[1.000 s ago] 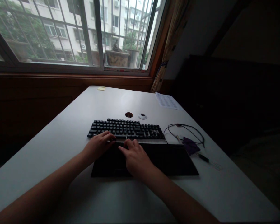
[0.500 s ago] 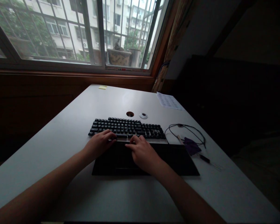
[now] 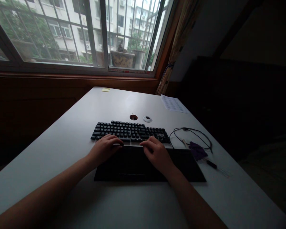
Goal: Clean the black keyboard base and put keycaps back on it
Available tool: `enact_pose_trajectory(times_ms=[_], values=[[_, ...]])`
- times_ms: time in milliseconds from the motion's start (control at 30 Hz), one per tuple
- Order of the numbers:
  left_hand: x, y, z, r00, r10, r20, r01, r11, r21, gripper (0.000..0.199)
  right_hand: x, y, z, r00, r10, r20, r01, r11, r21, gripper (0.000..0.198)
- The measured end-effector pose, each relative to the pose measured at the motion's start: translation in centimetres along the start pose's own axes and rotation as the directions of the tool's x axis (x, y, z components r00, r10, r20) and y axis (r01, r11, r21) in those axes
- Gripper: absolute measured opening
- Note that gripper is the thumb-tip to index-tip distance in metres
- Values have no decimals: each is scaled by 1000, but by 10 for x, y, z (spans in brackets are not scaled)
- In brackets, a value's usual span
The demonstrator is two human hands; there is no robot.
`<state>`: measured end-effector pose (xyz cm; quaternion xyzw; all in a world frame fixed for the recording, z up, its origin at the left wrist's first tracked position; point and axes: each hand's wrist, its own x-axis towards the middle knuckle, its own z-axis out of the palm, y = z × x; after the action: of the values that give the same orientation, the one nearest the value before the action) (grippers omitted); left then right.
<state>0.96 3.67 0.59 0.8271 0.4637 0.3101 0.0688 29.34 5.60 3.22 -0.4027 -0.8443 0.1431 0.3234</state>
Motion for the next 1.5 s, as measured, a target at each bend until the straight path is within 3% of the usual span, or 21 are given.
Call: enact_pose_trajectory(times_ms=[233,800,1100,1267,1500], values=[[1,6,2,999,-13,51,12,1000,3,10,-1,1,5,998,52,-34,-53,998,-26,11],[1,8,1,998,-6,60,2,998,59,9,-3,-1,10,996,39,85,-26,988,-150,14],[1,5,2,999,10,49,-13,998,56,9,-2,3,8,996,82,45,-73,982,-174,41],[0,6,3,998,14,56,-18,997,73,9,-5,4,8,994,103,45,-100,992,-75,59],[-1,3,3,997,-1,79,-4,998,70,11,-5,6,10,987,161,22,-160,987,-18,54]])
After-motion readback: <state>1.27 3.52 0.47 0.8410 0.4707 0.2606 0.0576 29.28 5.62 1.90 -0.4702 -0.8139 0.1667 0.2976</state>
